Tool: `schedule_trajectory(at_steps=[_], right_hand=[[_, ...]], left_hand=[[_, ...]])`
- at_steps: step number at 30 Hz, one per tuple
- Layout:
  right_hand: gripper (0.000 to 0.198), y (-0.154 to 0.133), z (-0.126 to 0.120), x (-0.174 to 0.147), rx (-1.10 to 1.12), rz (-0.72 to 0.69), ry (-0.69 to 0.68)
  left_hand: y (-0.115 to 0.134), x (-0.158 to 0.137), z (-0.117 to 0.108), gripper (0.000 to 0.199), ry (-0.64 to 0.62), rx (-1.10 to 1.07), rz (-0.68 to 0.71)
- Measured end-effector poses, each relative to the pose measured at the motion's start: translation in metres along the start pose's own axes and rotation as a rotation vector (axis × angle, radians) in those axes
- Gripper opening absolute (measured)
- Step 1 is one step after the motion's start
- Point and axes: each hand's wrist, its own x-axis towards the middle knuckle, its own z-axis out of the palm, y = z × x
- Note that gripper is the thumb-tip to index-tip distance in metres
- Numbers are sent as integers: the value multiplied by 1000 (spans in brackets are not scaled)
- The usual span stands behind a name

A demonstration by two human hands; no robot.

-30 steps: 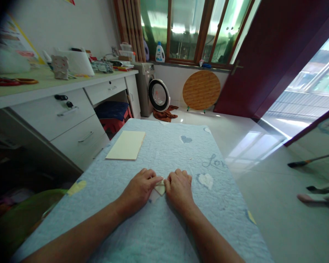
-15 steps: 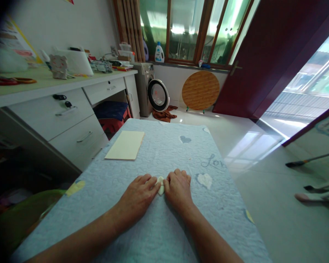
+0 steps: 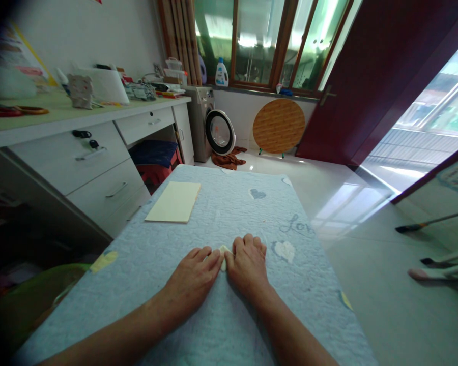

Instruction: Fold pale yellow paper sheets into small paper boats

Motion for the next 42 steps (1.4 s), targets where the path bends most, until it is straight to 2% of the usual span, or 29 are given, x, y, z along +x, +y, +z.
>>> schedule_trajectory(at_steps=[6, 17, 22, 28, 31, 33, 36, 37, 40, 42], right_hand=[[7, 5, -1, 2, 6, 10, -46], [10, 7, -6, 3, 18, 22, -85], [16, 9, -4, 2, 69, -17, -35], [14, 7, -2, 0, 147, -82, -15], [11, 8, -2, 2, 238, -117, -11], [11, 10, -2, 3, 341, -147, -8], [12, 11, -3, 3, 520, -208, -13], [12, 11, -4, 3, 577, -221, -15], [11, 9, -4, 2, 710, -206, -28], [8, 8, -3, 1, 768, -166, -38]], left_hand=[[1, -1, -12, 28, -90, 47, -34], [5, -1, -19, 26, -141, 74, -56], [1, 1, -17, 19, -78, 9, -90], [-10, 2, -13, 16, 32, -132, -179], [-15, 3, -11, 11, 113, -264, -234], [-18, 5, -9, 10, 197, -443, -276], [-23, 10, -6, 32, 282, -798, -302], [-24, 11, -6, 32, 282, -898, -290], [-26, 14, -6, 14, 246, -1116, -266], [-27, 15, -5, 12, 220, -1244, -300]])
